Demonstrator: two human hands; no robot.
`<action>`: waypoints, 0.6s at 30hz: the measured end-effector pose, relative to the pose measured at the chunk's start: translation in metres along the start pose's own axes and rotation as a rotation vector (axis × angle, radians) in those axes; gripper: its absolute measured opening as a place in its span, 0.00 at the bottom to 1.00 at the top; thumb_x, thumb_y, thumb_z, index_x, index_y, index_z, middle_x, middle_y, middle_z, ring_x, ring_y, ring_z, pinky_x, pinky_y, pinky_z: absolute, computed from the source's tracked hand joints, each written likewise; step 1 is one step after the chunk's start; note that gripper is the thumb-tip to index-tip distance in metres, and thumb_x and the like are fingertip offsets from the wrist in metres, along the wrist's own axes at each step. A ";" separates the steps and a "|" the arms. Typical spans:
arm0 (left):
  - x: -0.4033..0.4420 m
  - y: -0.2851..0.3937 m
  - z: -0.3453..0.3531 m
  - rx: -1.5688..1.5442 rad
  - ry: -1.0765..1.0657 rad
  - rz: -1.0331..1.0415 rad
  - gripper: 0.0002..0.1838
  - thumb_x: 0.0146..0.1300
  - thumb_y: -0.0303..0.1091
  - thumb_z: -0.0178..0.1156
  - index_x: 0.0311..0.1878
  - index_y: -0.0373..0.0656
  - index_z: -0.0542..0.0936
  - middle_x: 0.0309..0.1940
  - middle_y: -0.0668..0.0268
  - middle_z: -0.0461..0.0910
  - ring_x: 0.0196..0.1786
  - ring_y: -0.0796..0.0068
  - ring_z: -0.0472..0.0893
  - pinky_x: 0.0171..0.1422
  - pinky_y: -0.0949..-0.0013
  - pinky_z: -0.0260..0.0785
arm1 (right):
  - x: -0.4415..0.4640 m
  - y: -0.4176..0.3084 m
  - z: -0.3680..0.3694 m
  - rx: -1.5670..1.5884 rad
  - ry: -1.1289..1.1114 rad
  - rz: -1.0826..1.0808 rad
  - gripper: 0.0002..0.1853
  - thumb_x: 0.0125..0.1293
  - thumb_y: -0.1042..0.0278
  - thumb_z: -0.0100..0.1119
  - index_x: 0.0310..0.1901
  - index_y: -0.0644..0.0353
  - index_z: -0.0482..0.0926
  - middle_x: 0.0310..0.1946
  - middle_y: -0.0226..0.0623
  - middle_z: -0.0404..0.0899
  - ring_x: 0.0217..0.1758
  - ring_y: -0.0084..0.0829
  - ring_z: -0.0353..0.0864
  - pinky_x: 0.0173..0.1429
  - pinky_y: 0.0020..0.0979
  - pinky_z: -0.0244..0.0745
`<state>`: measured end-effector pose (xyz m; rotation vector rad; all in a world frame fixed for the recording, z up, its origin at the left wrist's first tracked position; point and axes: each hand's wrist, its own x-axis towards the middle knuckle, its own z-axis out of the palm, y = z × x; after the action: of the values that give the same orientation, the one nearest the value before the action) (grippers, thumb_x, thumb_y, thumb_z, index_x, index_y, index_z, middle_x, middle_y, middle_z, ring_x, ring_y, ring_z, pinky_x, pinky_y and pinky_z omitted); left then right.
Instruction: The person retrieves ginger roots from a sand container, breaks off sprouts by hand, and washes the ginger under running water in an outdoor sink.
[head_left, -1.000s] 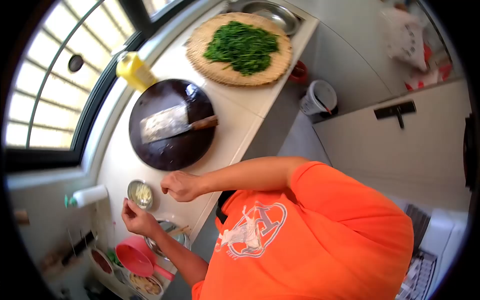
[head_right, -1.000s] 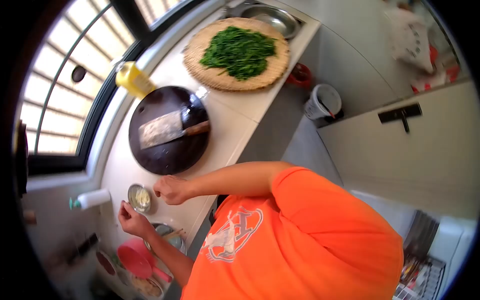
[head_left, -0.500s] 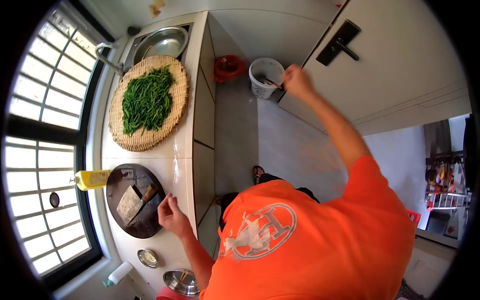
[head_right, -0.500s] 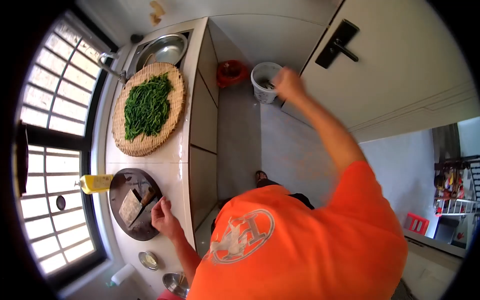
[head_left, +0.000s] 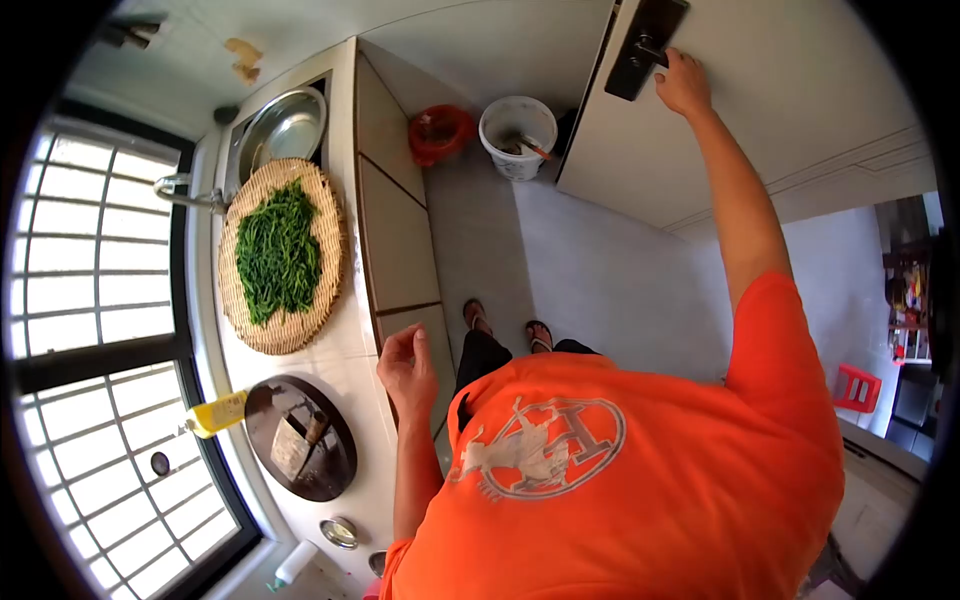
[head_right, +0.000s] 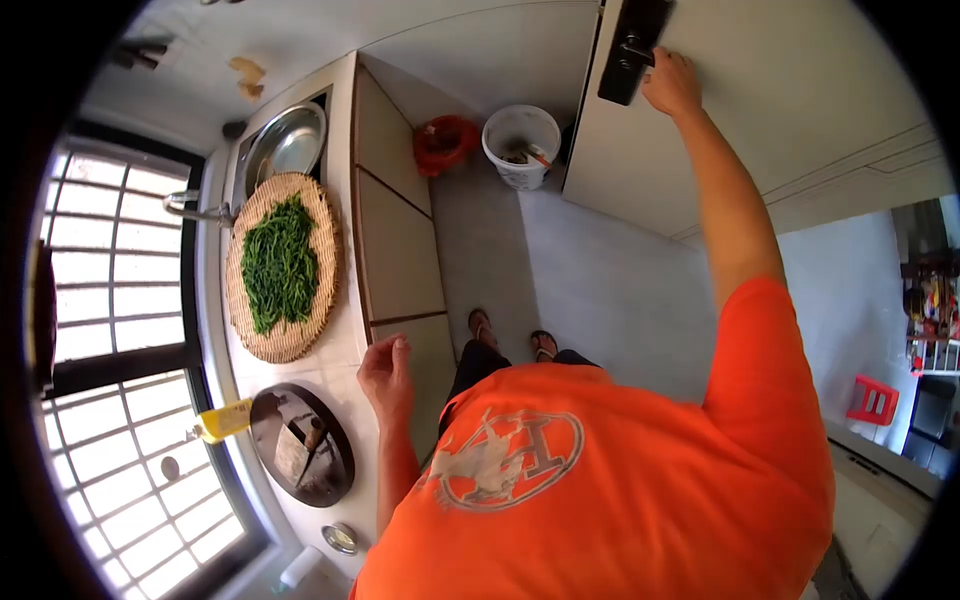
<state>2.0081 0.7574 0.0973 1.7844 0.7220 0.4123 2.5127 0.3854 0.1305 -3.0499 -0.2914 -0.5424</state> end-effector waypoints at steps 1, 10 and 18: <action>0.010 -0.002 0.006 0.002 -0.036 0.001 0.09 0.71 0.30 0.62 0.45 0.31 0.82 0.33 0.68 0.82 0.36 0.84 0.79 0.43 0.77 0.71 | -0.004 -0.003 -0.002 0.016 0.004 0.024 0.25 0.64 0.63 0.63 0.61 0.60 0.73 0.60 0.47 0.75 0.65 0.50 0.72 0.66 0.46 0.73; 0.147 0.016 0.069 0.175 -0.315 0.213 0.08 0.68 0.30 0.63 0.41 0.33 0.84 0.29 0.63 0.85 0.32 0.80 0.81 0.39 0.72 0.74 | -0.118 -0.024 -0.045 0.130 0.110 0.042 0.19 0.63 0.67 0.64 0.54 0.60 0.75 0.53 0.44 0.77 0.60 0.49 0.74 0.58 0.47 0.76; 0.268 0.042 0.114 0.156 -0.510 0.327 0.08 0.66 0.29 0.61 0.39 0.33 0.83 0.28 0.57 0.85 0.29 0.71 0.84 0.36 0.68 0.75 | -0.276 -0.065 -0.091 -0.017 0.324 0.482 0.34 0.60 0.76 0.63 0.68 0.68 0.64 0.69 0.59 0.63 0.68 0.56 0.66 0.69 0.49 0.67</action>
<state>2.2892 0.8412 0.0796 2.0491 0.1050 0.1009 2.2149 0.3944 0.1203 -2.8215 0.4448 -0.9688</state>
